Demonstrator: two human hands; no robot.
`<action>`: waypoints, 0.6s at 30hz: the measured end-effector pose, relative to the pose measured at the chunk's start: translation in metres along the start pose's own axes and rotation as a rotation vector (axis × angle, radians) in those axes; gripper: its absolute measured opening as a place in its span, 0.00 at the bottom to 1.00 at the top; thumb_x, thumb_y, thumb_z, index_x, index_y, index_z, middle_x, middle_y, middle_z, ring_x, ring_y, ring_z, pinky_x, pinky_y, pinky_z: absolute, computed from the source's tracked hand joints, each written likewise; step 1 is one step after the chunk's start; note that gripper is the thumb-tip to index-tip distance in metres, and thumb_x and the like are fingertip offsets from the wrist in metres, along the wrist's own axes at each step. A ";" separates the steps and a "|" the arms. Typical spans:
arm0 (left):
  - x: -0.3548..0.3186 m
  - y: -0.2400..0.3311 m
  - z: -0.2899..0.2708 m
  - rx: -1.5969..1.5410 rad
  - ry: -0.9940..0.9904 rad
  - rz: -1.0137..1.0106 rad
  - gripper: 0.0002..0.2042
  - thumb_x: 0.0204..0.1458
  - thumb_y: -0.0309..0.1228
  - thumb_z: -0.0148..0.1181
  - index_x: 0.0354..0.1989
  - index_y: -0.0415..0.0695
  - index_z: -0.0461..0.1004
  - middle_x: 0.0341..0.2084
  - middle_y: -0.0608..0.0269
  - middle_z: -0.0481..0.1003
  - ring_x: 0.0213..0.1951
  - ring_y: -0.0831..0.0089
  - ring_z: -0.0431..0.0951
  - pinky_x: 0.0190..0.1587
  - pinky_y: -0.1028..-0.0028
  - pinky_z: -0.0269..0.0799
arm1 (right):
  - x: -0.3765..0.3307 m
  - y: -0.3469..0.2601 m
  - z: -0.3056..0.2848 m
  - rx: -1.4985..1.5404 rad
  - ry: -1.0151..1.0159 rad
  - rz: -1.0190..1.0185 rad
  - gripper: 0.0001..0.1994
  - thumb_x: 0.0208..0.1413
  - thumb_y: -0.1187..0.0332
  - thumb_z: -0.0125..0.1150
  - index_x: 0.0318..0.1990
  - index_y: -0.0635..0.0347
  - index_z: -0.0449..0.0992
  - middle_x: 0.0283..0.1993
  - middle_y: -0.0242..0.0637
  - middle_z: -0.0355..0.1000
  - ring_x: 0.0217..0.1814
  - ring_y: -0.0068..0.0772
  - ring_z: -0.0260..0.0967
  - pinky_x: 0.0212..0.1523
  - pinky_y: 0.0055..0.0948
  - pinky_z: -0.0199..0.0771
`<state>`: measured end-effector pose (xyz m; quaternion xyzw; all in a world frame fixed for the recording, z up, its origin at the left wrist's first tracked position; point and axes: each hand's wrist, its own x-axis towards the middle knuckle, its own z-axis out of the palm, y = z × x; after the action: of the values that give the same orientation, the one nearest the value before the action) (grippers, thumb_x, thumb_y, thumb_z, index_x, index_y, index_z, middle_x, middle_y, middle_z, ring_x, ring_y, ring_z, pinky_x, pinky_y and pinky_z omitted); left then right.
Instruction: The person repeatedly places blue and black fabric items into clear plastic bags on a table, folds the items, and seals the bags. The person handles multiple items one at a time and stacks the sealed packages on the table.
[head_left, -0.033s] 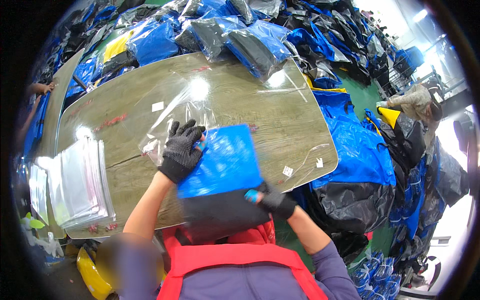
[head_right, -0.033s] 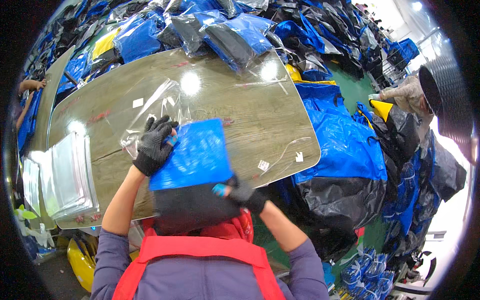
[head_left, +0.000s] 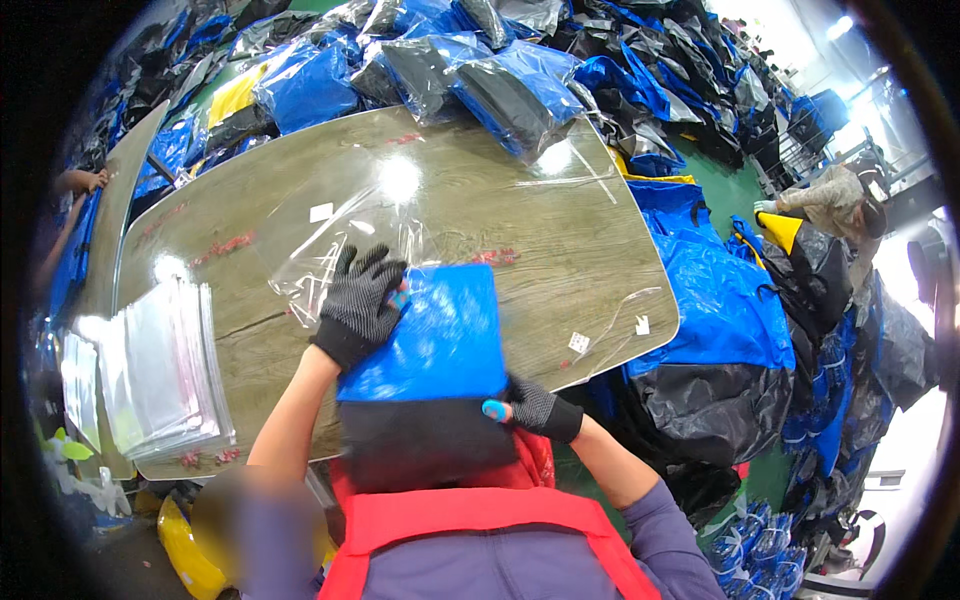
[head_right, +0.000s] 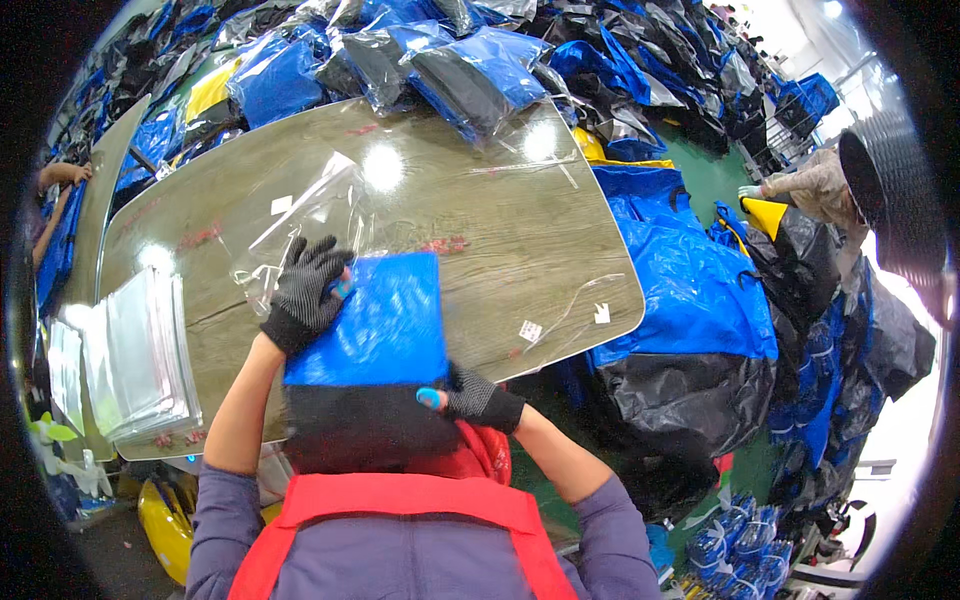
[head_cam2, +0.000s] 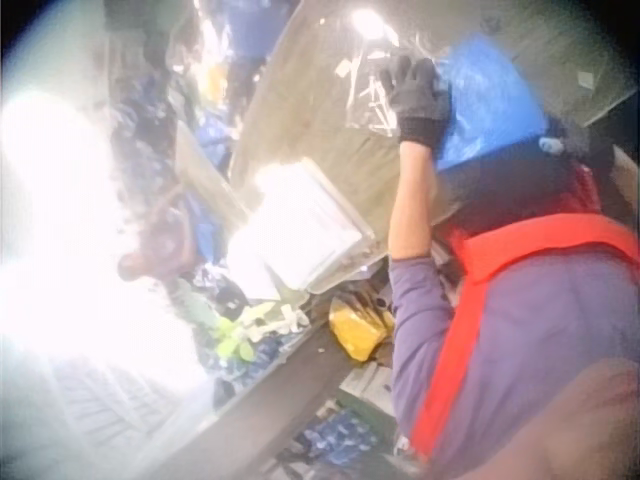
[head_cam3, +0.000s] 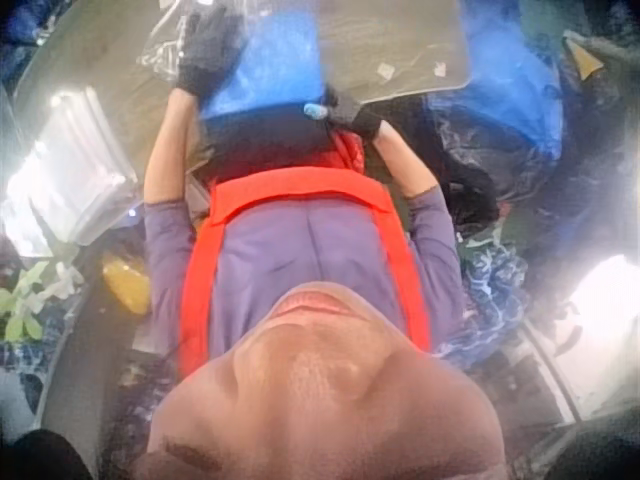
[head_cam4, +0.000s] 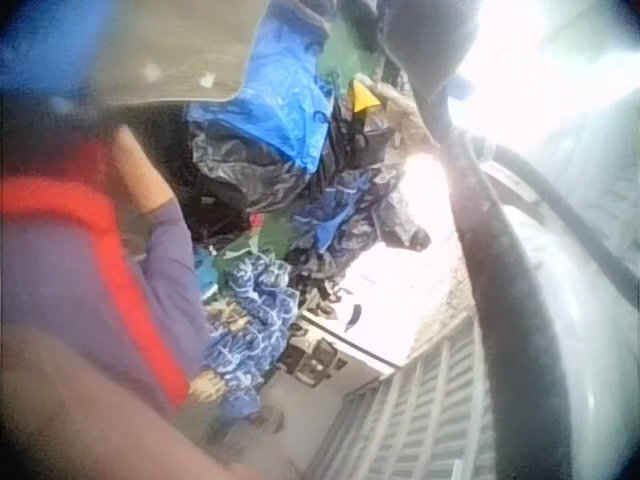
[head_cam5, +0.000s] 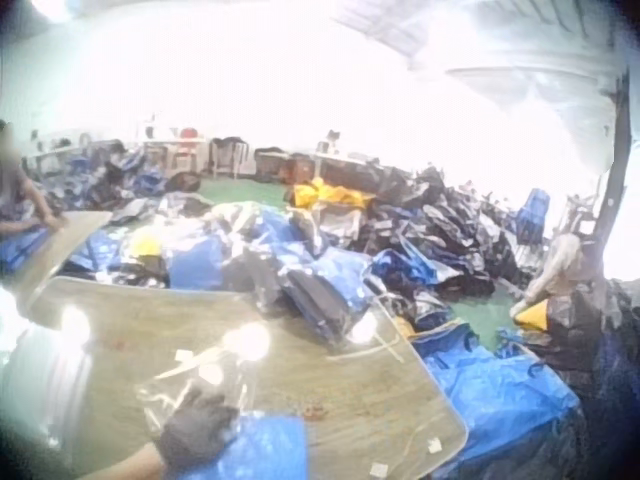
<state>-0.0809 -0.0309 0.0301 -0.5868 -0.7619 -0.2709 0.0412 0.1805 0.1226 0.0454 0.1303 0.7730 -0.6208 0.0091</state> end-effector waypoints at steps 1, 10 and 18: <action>-0.005 0.000 -0.010 -0.071 -0.068 -0.054 0.09 0.50 0.30 0.57 0.38 0.42 0.72 0.47 0.50 0.74 0.53 0.49 0.70 0.62 0.57 0.56 | 0.011 0.008 0.005 -0.098 0.066 0.113 0.29 0.54 0.56 0.63 0.58 0.64 0.65 0.52 0.44 0.71 0.50 0.41 0.71 0.53 0.39 0.71; -0.055 0.003 -0.034 -0.393 0.012 -0.263 0.06 0.52 0.28 0.57 0.37 0.42 0.71 0.49 0.48 0.73 0.54 0.51 0.70 0.56 0.59 0.64 | 0.175 0.042 -0.036 0.679 -0.249 0.341 0.19 0.60 0.53 0.53 0.41 0.63 0.76 0.34 0.36 0.76 0.33 0.27 0.74 0.34 0.28 0.76; -0.072 0.005 -0.046 -0.054 -0.087 -0.250 0.20 0.51 0.36 0.61 0.50 0.42 0.69 0.58 0.45 0.67 0.63 0.49 0.60 0.66 0.55 0.51 | 0.181 0.031 -0.016 0.545 -0.194 0.256 0.07 0.55 0.65 0.60 0.32 0.60 0.75 0.31 0.33 0.74 0.31 0.24 0.70 0.33 0.27 0.71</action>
<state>-0.0659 -0.1140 0.0433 -0.4992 -0.8226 -0.2688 -0.0421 0.0148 0.1784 -0.0126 0.1642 0.5511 -0.8084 0.1257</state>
